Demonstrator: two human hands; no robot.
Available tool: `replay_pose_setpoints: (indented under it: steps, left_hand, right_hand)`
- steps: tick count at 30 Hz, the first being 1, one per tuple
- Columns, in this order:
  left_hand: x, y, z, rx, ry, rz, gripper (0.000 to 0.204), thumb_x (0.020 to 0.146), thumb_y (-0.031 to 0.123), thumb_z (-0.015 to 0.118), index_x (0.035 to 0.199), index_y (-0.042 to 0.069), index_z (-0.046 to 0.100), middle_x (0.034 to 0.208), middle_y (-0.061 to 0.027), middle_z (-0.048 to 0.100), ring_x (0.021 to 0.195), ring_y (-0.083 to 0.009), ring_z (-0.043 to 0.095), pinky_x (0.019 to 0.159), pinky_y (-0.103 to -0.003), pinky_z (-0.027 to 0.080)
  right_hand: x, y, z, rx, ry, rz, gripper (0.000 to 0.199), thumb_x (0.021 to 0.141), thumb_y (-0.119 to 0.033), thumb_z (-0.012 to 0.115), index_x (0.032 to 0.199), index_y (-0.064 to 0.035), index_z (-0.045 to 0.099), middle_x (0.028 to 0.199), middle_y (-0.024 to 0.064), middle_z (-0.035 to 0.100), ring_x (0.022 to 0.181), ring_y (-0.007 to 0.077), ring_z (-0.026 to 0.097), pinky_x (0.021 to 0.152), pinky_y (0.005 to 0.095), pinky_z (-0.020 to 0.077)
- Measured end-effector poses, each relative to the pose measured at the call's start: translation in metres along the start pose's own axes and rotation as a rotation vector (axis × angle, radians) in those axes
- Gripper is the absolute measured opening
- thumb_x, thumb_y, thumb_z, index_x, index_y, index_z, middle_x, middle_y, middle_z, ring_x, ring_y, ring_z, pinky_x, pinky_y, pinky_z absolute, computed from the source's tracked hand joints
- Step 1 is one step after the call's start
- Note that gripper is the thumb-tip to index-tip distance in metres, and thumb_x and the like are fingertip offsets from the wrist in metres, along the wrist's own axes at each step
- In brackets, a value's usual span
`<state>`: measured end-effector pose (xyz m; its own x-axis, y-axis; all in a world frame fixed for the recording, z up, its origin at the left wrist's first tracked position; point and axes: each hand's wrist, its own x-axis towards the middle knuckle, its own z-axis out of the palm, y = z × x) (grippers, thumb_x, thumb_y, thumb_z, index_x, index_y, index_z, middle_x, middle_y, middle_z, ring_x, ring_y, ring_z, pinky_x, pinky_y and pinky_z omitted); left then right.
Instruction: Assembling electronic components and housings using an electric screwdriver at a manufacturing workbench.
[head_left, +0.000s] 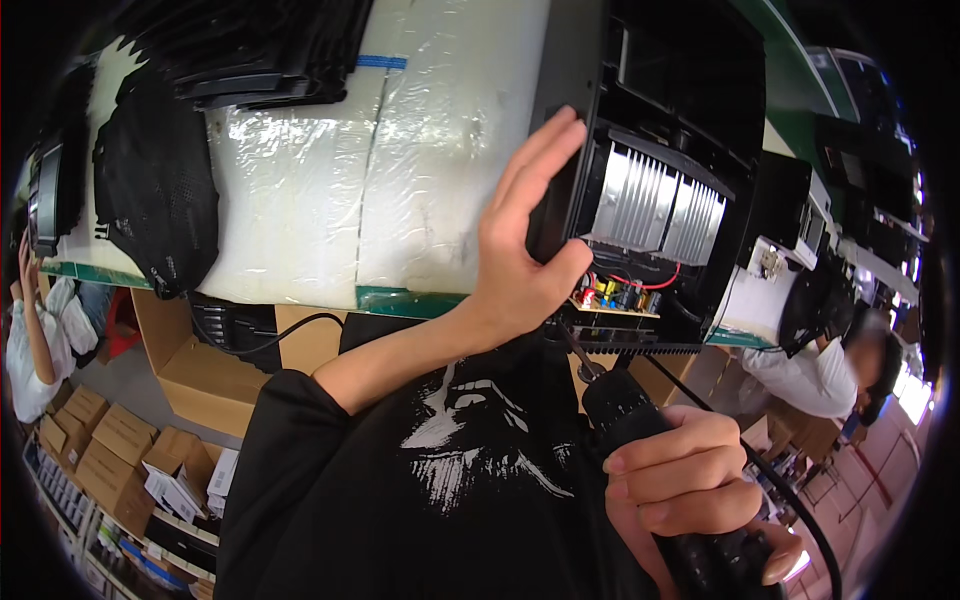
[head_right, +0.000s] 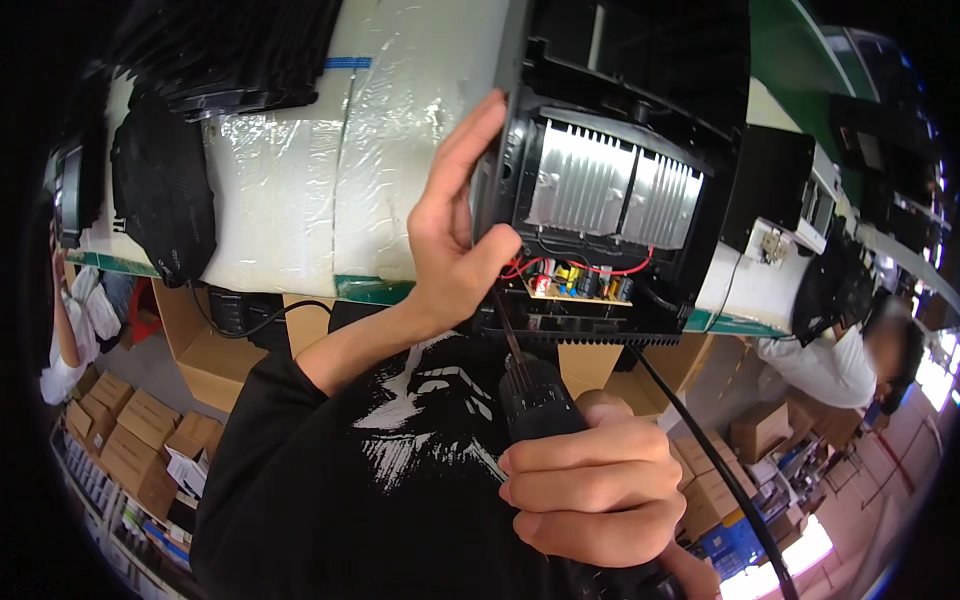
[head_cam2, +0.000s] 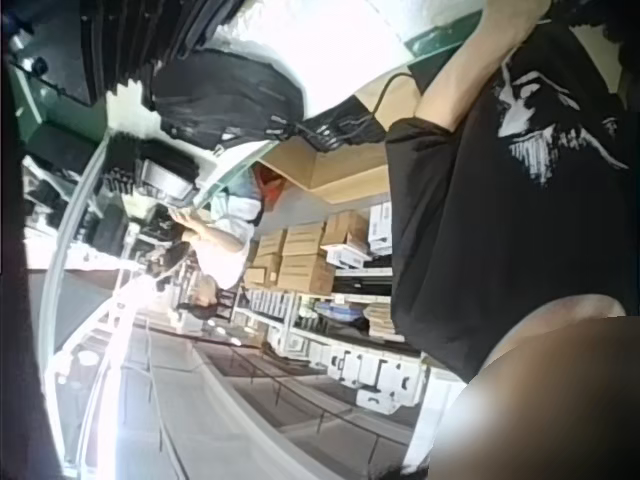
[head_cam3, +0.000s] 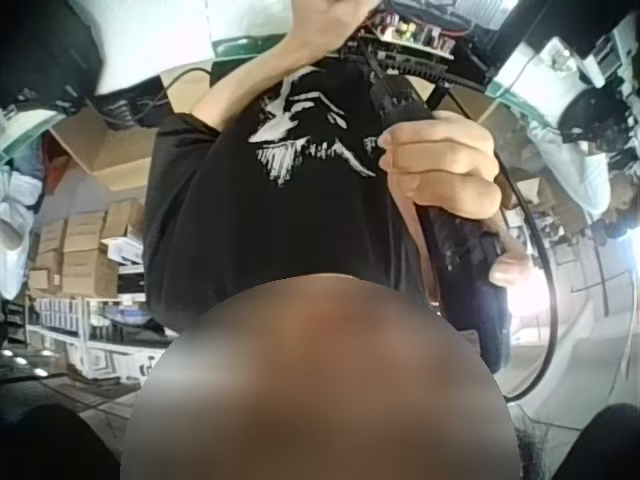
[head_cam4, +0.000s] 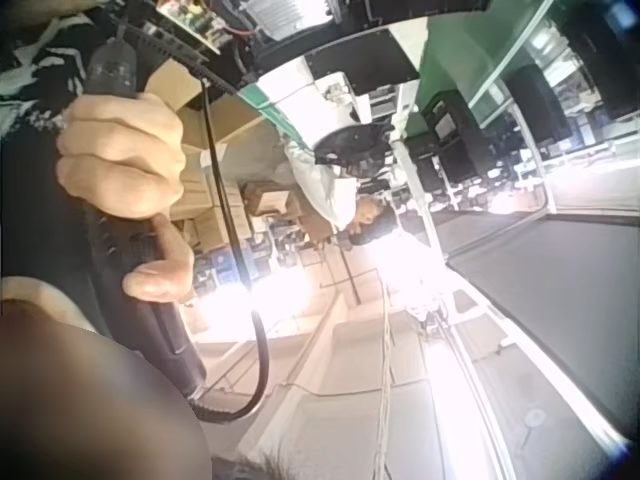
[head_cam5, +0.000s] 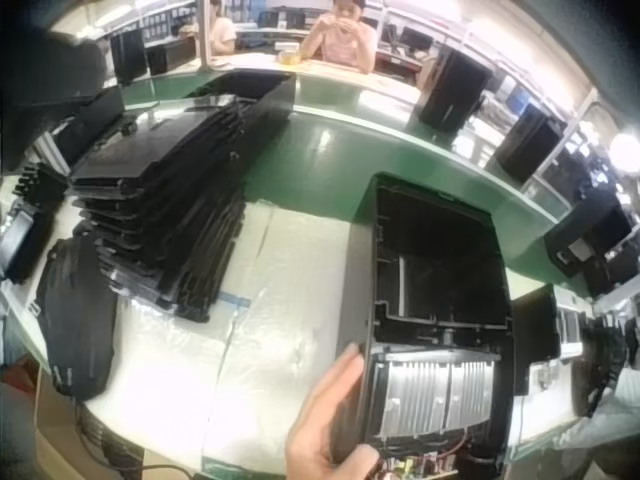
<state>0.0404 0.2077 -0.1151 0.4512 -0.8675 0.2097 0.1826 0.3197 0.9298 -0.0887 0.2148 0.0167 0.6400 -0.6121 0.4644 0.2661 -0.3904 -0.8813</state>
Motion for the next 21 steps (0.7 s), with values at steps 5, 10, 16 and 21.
replay_pose_setpoints:
  steps: [5, 10, 16, 21]
  left_hand:
    - [0.0, 0.002, -0.002, -0.039, -0.041, -0.07, 0.066, 0.061, -0.011, 0.045, 0.127, -0.004, 0.042, 0.137, -0.0186, 0.034, 0.127, -0.027, 0.035, 0.104, -0.033, 0.029]
    - [0.0, 0.001, -0.004, -0.073, -0.064, -0.03, 0.07, 0.06, -0.016, 0.043, 0.13, -0.005, 0.038, 0.139, -0.0195, 0.03, 0.131, -0.0258, 0.029, 0.107, -0.032, 0.023]
    - [0.0, 0.001, -0.001, -0.127, 0.03, -0.036, 0.064, 0.061, -0.009, 0.049, 0.124, 0.0, 0.046, 0.134, -0.0166, 0.041, 0.125, -0.0285, 0.039, 0.103, -0.034, 0.03]
    - [0.001, 0.003, -0.005, -0.105, -0.002, -0.016, 0.066, 0.062, -0.009, 0.049, 0.127, -0.001, 0.042, 0.135, -0.0174, 0.038, 0.127, -0.0284, 0.036, 0.105, -0.033, 0.028]
  right_hand:
    - [0.017, 0.011, 0.009, 0.098, -0.086, 0.075, 0.009, 0.067, -0.005, 0.055, 0.074, 0.0019, 0.054, 0.068, 0.0172, 0.061, 0.06, 0.0277, 0.061, 0.048, 0.028, 0.0373]
    - [0.014, -0.006, -0.012, 0.185, -0.162, 0.158, 0.022, 0.072, -0.015, 0.048, 0.08, 0.0038, 0.054, 0.074, 0.0197, 0.06, 0.065, 0.0317, 0.06, 0.057, 0.0344, 0.0396]
    - [0.013, -0.007, -0.01, 0.244, -0.227, 0.255, 0.039, 0.078, -0.028, 0.039, 0.087, 0.0062, 0.054, 0.082, 0.0227, 0.06, 0.072, 0.0365, 0.06, 0.067, 0.042, 0.0423]
    - [0.027, 0.001, -0.012, 0.286, -0.284, 0.315, 0.053, 0.082, -0.039, 0.032, 0.093, 0.0081, 0.054, 0.088, 0.0252, 0.059, 0.077, 0.0405, 0.059, 0.076, 0.0484, 0.0446]
